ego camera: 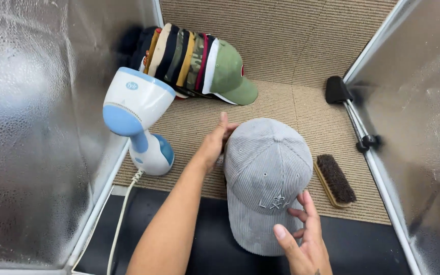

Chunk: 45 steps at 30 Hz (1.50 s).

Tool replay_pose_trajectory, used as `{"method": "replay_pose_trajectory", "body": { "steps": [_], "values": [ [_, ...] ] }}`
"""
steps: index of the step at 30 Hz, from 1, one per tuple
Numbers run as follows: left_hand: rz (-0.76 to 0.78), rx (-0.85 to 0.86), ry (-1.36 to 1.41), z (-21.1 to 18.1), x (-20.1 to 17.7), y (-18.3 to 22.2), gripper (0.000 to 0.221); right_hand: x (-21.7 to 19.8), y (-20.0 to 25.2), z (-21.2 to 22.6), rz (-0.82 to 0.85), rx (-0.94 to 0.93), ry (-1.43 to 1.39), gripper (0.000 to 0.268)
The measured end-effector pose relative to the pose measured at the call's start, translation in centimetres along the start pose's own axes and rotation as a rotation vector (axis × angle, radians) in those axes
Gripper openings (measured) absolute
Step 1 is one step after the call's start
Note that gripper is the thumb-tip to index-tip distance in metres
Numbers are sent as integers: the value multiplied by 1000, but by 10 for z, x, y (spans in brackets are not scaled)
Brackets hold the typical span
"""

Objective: A person is meticulously cleaning a grey baseball cap using a wooden brush and then steaming it with a handheld steamer to remove wrinkles.

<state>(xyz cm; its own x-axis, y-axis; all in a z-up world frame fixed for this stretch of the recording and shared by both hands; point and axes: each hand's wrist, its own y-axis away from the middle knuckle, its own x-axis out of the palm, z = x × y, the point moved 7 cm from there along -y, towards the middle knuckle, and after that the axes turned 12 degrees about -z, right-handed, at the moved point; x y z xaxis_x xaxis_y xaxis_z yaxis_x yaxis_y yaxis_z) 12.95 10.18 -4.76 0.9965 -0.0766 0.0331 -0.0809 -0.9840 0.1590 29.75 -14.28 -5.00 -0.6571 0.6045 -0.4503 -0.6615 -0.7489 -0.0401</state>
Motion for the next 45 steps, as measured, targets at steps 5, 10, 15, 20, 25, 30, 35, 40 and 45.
{"method": "replay_pose_trajectory", "body": {
  "steps": [5,10,15,20,25,30,35,40,45],
  "values": [
    [-184,-114,212,-1,-9,58,85,1,-32,-8,120,-111,-42,106],
    [-384,-228,562,31,-11,138,91,-17,-97,52,150,-552,46,97],
    [-273,-272,593,67,34,171,93,10,-157,114,335,-292,-115,67],
    [-214,-245,583,91,58,174,94,45,-177,128,417,-265,151,46],
    [-178,-149,482,98,61,179,98,45,-193,120,406,-386,-225,27],
    [-191,-134,506,126,66,178,92,49,-197,100,345,-410,-56,37],
    [-401,20,288,99,-31,130,59,38,-155,144,390,-337,32,48],
    [-1027,440,-44,36,-185,57,106,38,-131,145,319,-694,262,72],
    [-991,370,-188,26,-194,15,109,44,-141,133,259,-761,267,76]
  ]
}}
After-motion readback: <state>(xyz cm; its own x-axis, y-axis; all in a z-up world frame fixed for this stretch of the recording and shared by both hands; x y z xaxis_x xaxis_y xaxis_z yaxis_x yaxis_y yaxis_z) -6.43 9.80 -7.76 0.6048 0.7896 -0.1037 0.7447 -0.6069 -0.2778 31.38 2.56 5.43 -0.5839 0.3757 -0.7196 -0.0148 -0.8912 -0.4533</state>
